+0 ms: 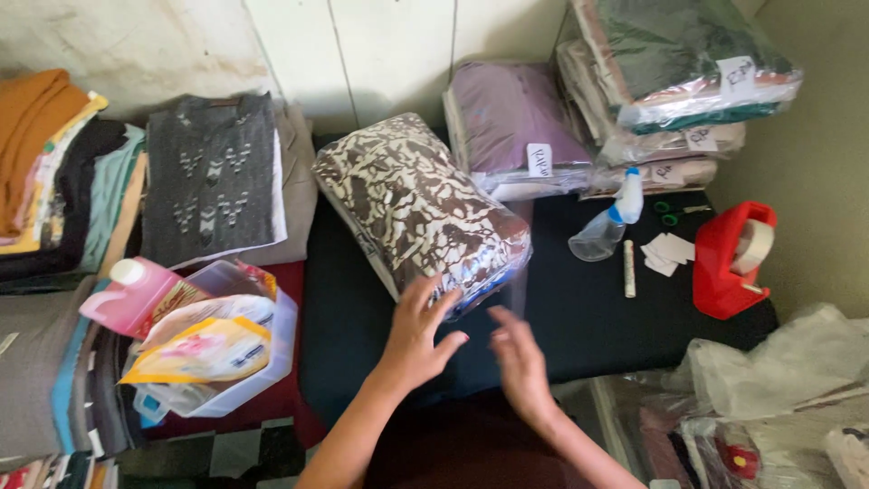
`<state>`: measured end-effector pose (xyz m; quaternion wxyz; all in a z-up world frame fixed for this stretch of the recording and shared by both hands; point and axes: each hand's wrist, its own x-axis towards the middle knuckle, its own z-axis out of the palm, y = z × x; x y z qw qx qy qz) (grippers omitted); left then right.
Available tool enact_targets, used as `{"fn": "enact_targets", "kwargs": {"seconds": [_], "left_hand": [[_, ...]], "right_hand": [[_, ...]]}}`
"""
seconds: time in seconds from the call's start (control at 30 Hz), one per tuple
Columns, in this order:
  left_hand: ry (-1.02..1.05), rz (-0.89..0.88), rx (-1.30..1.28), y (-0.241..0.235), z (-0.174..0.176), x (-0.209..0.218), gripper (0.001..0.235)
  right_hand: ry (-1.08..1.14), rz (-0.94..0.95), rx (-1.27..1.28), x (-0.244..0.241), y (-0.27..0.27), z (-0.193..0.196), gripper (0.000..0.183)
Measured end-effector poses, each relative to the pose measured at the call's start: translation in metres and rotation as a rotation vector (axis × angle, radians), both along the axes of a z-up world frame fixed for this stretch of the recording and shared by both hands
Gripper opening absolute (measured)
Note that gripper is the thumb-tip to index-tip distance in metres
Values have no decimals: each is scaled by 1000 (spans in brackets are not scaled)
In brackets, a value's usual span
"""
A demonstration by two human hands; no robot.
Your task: Bagging a folded garment into a plastic sleeve, securing it with tape, and writing a name on a label.
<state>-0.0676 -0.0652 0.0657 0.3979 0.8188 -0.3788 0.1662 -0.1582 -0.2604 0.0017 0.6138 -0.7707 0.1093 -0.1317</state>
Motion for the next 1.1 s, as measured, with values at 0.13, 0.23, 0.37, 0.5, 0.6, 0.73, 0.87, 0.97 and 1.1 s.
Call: {"fn": "enact_targets", "kwargs": {"seconds": [0.13, 0.23, 0.37, 0.5, 0.6, 0.73, 0.87, 0.97, 1.1], "left_hand": [[-32, 193, 269, -13, -28, 27, 87], [-114, 215, 316, -13, -62, 39, 85], [-76, 227, 375, -13, -53, 39, 79], [-100, 244, 463, -6, -64, 40, 69], [-133, 242, 442, -4, -80, 42, 72], [16, 188, 261, -9, -37, 38, 90], [114, 250, 303, -14, -47, 44, 102], [149, 278, 336, -13, -50, 48, 95], [149, 287, 374, -7, -49, 47, 94]], "right_hand": [[-248, -304, -64, -10, -74, -18, 43], [-165, -562, 330, -18, -142, -66, 44], [161, -674, -376, -23, -204, -94, 27], [107, -693, -544, -10, -256, -141, 45], [-54, -697, -772, -5, -256, -132, 47], [-103, -711, -850, 7, -195, -52, 37], [-157, -428, -635, 41, -151, -13, 34], [-104, -234, -363, 82, -136, 0, 41], [-57, -25, -202, 143, -144, -16, 54]]}}
